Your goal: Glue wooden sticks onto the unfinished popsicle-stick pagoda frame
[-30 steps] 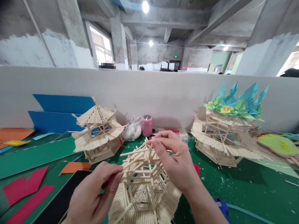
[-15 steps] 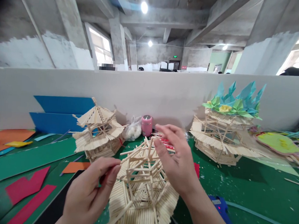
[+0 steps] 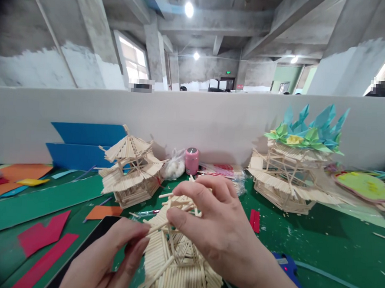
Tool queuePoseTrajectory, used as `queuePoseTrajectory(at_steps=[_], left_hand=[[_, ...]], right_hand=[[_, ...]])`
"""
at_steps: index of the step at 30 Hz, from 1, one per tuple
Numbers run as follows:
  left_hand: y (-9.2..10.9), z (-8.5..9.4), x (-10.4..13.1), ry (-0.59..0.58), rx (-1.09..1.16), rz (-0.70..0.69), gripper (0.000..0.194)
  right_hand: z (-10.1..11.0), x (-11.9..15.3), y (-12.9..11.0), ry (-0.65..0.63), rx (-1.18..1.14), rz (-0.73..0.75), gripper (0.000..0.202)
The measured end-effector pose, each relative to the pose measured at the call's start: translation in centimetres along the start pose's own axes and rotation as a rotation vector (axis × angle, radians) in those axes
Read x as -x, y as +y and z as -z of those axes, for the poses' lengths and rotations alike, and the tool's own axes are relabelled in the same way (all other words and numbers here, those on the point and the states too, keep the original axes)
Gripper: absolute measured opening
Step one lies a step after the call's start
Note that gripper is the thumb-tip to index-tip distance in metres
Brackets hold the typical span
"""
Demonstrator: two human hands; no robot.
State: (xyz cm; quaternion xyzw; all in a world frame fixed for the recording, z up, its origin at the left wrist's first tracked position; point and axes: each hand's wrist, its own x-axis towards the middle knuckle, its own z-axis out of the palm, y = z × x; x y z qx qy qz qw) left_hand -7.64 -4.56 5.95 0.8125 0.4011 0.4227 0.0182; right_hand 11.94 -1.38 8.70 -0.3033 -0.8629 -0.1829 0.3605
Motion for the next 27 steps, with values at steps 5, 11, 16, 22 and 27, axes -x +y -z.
queuePoseTrajectory(at_steps=[5, 11, 16, 22, 27], left_hand=[[-0.4, -0.4, 0.2, 0.078, -0.025, 0.026, 0.012], [-0.7, -2.4, 0.4, 0.231, 0.088, 0.09, 0.014], [-0.9, -3.7, 0.6, 0.326, 0.202, 0.122, 0.015], [-1.0, -4.3, 0.5, 0.335, 0.209, 0.12, 0.013], [-1.1, -3.9, 0.2, 0.29, 0.163, 0.062, 0.016]], right_hand=[[-0.1, 0.3, 0.3, 0.041, -0.105, -0.079, 0.029], [-1.4, 1.0, 1.3, 0.26, -0.475, -0.632, 0.033], [-2.4, 0.9, 1.9, 0.223, -0.669, -0.719, 0.027], [-2.6, 0.7, 1.8, 0.225, -0.761, -0.725, 0.026], [-2.7, 0.6, 1.9, 0.222, -0.78, -0.707, 0.025]])
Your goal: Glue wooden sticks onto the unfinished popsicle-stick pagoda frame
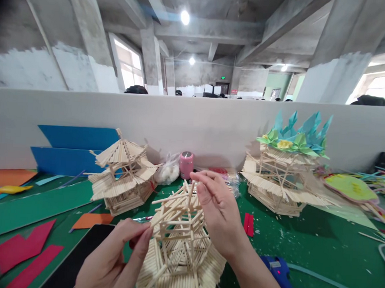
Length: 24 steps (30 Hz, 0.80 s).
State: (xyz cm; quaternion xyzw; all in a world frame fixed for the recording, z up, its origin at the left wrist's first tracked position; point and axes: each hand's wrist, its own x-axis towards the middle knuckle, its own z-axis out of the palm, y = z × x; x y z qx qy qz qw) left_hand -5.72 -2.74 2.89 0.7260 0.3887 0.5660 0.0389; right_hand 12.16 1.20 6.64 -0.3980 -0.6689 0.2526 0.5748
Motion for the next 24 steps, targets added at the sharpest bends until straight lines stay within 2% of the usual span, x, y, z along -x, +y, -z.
queuePoseTrajectory(at_steps=[10, 24], left_hand=[[0.01, 0.04, -0.72, -0.053, -0.037, -0.022, 0.013], [0.28, -0.12, -0.89, -0.04, -0.025, 0.001, 0.01]], right_hand=[[-0.13, 0.05, 0.07, -0.006, -0.022, 0.01, 0.023], [-0.05, 0.19, -0.02, 0.003, 0.003, 0.04, 0.024]])
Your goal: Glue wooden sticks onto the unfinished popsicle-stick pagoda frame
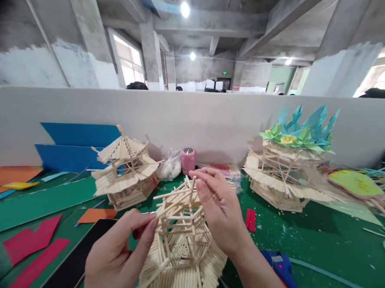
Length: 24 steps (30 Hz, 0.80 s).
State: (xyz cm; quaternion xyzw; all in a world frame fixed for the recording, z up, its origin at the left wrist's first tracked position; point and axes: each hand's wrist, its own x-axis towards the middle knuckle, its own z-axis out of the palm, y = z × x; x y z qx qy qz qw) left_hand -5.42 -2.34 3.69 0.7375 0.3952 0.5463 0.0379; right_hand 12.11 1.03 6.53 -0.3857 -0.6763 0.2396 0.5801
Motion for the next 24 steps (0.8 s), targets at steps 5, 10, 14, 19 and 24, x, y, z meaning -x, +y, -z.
queuePoseTrajectory(at_steps=[5, 10, 14, 19, 24], left_hand=[[-0.05, -0.02, 0.08, -0.004, -0.003, 0.019, 0.01], [0.03, 0.0, -0.01, -0.008, 0.017, 0.024, 0.01], [0.01, 0.0, -0.12, -0.005, 0.006, 0.023, 0.009], [-0.1, -0.19, 0.02, 0.005, 0.011, 0.034, 0.01], [-0.07, -0.22, 0.05, 0.01, 0.006, 0.028, 0.01]], right_hand=[[0.06, -0.01, -0.02, -0.006, 0.008, 0.017, 0.023], [0.08, 0.05, 0.07, -0.007, -0.01, 0.013, 0.024], [0.06, 0.05, -0.02, -0.006, -0.009, 0.011, 0.025], [-0.01, -0.11, -0.14, -0.009, 0.007, 0.025, 0.025], [-0.06, -0.06, -0.26, -0.007, -0.005, 0.029, 0.026]])
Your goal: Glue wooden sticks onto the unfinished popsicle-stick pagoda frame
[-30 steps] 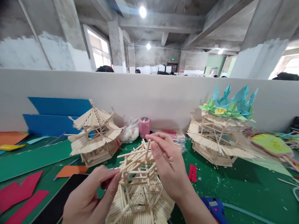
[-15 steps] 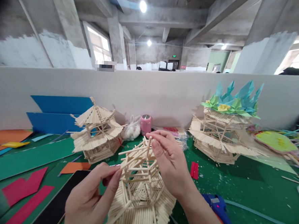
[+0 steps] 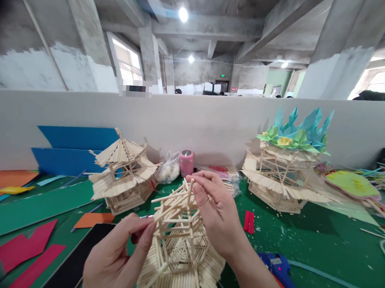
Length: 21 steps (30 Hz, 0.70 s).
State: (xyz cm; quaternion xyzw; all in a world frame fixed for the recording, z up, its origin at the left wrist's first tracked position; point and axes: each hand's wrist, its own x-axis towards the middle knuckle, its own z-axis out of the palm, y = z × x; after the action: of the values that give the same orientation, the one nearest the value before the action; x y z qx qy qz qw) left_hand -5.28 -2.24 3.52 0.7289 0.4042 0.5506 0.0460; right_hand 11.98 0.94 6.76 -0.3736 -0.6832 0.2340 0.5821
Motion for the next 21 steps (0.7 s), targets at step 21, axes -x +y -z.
queuePoseTrajectory(at_steps=[21], left_hand=[[0.44, 0.14, -0.3, -0.026, 0.051, 0.124, 0.008]], right_hand=[[-0.03, 0.07, 0.15, -0.008, -0.01, -0.014, 0.024]])
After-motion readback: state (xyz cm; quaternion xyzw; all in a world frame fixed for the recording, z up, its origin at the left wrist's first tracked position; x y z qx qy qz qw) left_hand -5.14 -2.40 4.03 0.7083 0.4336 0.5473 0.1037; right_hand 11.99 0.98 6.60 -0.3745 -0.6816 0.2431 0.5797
